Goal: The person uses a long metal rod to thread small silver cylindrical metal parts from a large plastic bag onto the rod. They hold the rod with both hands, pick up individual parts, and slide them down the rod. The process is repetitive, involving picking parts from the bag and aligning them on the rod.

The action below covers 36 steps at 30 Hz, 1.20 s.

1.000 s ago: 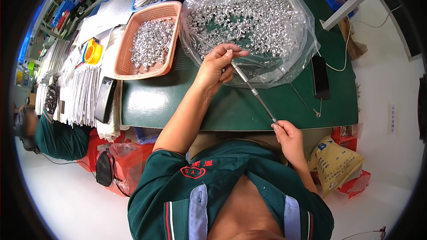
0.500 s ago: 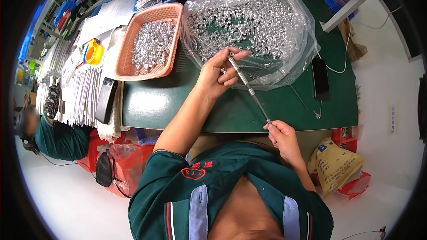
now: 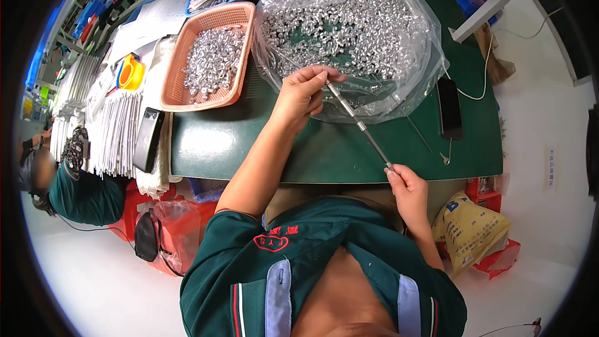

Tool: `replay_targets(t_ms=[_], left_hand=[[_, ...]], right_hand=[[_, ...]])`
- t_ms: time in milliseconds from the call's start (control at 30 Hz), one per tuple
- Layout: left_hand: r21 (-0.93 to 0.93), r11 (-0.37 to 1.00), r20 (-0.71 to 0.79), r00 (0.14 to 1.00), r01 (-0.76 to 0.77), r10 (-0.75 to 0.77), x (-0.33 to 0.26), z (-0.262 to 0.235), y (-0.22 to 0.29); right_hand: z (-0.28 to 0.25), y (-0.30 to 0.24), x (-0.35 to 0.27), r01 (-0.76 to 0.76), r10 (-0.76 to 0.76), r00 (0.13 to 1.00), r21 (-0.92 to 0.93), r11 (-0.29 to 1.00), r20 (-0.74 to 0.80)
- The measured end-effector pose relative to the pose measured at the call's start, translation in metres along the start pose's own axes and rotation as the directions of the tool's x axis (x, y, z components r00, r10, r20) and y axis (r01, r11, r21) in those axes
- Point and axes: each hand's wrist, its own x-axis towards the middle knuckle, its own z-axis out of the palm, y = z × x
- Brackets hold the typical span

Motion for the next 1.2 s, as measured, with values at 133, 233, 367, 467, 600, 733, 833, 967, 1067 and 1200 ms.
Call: replay_targets(t_ms=[133,233,367,467,600,733,833,967,1067,1200], left_hand=[[-0.115,0.978,0.126,0.979,0.172,-0.158,-0.003,0.005,-0.001],[-0.103,0.969,0.118,0.970,0.225,-0.212,-0.004,0.012,-0.005],[-0.281,0.925,-0.056,0.958,0.256,-0.282,0.008,-0.007,0.000],[-0.503,0.840,-0.102,0.951,0.204,-0.292,0.028,-0.020,0.024],[-0.670,0.738,-0.386,0.889,-0.085,-0.248,0.052,-0.005,0.048],[-0.689,0.725,-0.248,0.932,0.021,-0.263,0.037,0.001,0.038],[-0.654,0.750,-0.090,0.975,0.097,-0.205,0.030,-0.020,0.015],[-0.522,0.845,-0.034,0.987,0.114,-0.155,0.021,-0.021,0.003],[-0.471,0.873,-0.038,0.986,0.128,-0.165,0.017,-0.023,0.000],[-0.406,0.907,-0.062,0.987,0.112,-0.150,0.014,-0.016,0.001]], right_hand=[[-0.005,-0.005,0.002,-0.124,0.111,0.990,0.157,0.980,0.087],[0.002,-0.008,0.005,-0.337,0.224,0.928,0.410,0.848,0.298],[0.004,-0.014,0.012,-0.337,0.238,0.934,0.440,0.832,0.266],[-0.001,-0.016,0.014,-0.359,0.263,0.929,0.458,0.814,0.261],[0.001,-0.020,0.013,-0.347,0.246,0.932,0.457,0.819,0.266],[-0.003,-0.015,0.010,-0.333,0.227,0.936,0.466,0.820,0.269],[-0.004,-0.012,0.007,-0.348,0.244,0.930,0.440,0.828,0.275],[-0.005,-0.009,0.005,-0.349,0.242,0.926,0.407,0.844,0.292],[-0.004,-0.004,0.005,-0.342,0.227,0.923,0.394,0.853,0.309],[-0.003,0.000,0.004,-0.322,0.223,0.927,0.337,0.885,0.302]])
